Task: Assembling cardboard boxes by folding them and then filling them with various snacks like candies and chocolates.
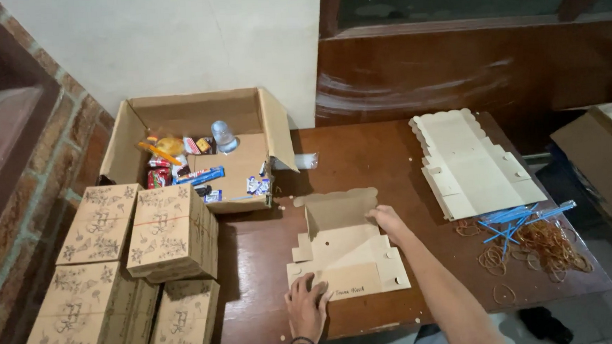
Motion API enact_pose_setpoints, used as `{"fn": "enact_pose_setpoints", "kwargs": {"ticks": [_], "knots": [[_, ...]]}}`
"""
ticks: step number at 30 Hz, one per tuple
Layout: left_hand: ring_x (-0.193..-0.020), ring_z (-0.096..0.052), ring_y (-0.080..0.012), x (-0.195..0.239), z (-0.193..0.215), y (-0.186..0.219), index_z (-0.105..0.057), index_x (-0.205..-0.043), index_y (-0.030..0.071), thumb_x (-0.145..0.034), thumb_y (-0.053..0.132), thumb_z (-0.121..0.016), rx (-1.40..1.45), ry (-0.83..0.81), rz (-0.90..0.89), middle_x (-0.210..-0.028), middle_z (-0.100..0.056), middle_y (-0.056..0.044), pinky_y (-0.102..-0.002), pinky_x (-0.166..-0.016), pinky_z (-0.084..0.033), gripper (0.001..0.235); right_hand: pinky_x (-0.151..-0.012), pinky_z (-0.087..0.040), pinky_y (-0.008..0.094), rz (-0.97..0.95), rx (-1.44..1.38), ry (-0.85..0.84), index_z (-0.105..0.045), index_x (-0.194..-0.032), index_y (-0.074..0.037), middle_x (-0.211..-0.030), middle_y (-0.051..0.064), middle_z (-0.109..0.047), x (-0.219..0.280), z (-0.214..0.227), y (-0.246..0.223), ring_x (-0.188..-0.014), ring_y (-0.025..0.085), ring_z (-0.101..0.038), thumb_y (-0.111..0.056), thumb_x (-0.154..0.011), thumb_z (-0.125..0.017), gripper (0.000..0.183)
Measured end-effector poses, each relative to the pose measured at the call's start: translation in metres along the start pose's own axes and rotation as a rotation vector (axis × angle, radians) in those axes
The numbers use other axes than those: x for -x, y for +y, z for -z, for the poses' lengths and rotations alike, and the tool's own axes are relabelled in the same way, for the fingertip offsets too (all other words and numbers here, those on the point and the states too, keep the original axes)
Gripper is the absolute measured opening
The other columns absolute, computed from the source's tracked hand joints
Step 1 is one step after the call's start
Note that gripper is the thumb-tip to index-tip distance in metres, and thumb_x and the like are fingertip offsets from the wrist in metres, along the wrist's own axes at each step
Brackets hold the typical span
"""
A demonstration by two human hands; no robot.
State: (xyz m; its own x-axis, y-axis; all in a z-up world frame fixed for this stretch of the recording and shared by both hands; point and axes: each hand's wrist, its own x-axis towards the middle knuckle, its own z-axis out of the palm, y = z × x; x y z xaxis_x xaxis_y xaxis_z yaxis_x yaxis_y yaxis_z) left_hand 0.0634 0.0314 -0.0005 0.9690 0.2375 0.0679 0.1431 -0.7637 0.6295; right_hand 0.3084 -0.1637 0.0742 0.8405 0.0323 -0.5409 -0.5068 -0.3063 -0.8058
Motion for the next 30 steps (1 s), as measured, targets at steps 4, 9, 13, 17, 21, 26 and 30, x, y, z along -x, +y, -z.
{"fn": "enact_pose_setpoints", "kwargs": {"ticks": [4,9,13,17,21,26,30], "knots": [[-0.131,-0.045,-0.027,0.002,0.002,-0.002,-0.076,-0.111,0.024,-0.09,0.023,-0.072,-0.016,-0.04,-0.007,-0.139,-0.056,-0.003,-0.05,-0.098,-0.039,0.022,-0.058,-0.027,0.031,0.157,0.055,-0.048,-0.063,-0.085,-0.008,-0.068,0.001,-0.045,0.026,0.006,0.01,-0.06,0.014,-0.037,-0.009,-0.091,-0.057,0.009],[-0.13,-0.047,-0.0268,0.001,0.0,-0.003,-0.078,-0.11,0.024,-0.092,0.027,-0.071,-0.028,0.005,-0.039,-0.137,-0.058,-0.003,-0.049,-0.098,-0.04,0.02,-0.066,-0.029,0.033,0.135,-0.005,0.052,-0.035,-0.076,-0.015,-0.074,0.001,-0.034,0.051,0.016,0.009,-0.068,0.016,-0.031,-0.006,-0.097,-0.044,0.025],[-0.127,-0.048,-0.0256,-0.001,-0.011,-0.009,-0.078,-0.111,0.026,-0.092,0.033,-0.071,-0.064,0.047,-0.057,-0.136,-0.059,-0.001,-0.047,-0.097,-0.039,0.022,-0.081,-0.05,0.033,0.203,-0.098,-0.023,-0.075,-0.102,0.0,-0.103,0.01,-0.074,0.074,0.021,0.009,-0.091,0.022,-0.066,-0.008,-0.101,-0.05,0.026],[-0.127,-0.048,-0.0259,0.003,-0.007,-0.008,-0.07,-0.123,0.025,-0.095,0.035,-0.066,-0.069,0.089,-0.102,-0.134,-0.059,-0.003,-0.046,-0.095,-0.039,0.03,-0.084,-0.051,0.036,0.28,-0.009,-0.075,-0.071,-0.093,-0.001,-0.099,0.013,-0.073,0.086,0.031,0.041,-0.091,0.024,-0.067,0.004,-0.092,-0.045,0.027],[-0.128,-0.046,-0.0299,0.002,-0.015,-0.014,-0.05,-0.147,0.017,-0.093,0.025,-0.061,-0.199,0.006,-0.061,-0.138,-0.055,-0.009,-0.045,-0.098,-0.039,0.056,-0.1,-0.061,0.056,0.831,-0.027,-0.452,-0.078,-0.096,-0.01,-0.104,0.015,-0.083,0.109,0.049,0.071,-0.105,0.032,-0.079,0.014,-0.059,-0.032,0.064],[-0.127,-0.047,-0.034,-0.004,-0.032,-0.028,-0.034,-0.136,0.001,-0.085,0.016,-0.059,-0.114,0.038,-0.004,-0.134,-0.053,-0.018,-0.051,-0.1,-0.04,0.059,-0.101,-0.059,0.042,0.735,0.211,-0.404,-0.084,-0.101,-0.015,-0.118,0.01,-0.081,0.126,0.057,0.107,-0.115,0.028,-0.074,-0.001,-0.072,-0.065,0.038],[-0.132,-0.041,-0.0482,-0.005,-0.014,-0.011,-0.008,-0.161,-0.002,-0.103,0.015,-0.049,0.028,-0.099,0.247,-0.156,-0.038,-0.023,-0.057,-0.108,-0.042,0.073,-0.12,-0.019,0.058,0.82,0.811,-0.271,-0.062,-0.143,-0.028,-0.15,0.001,-0.062,0.103,0.068,0.146,-0.145,0.026,-0.046,-0.036,-0.058,-0.104,0.096]]}}
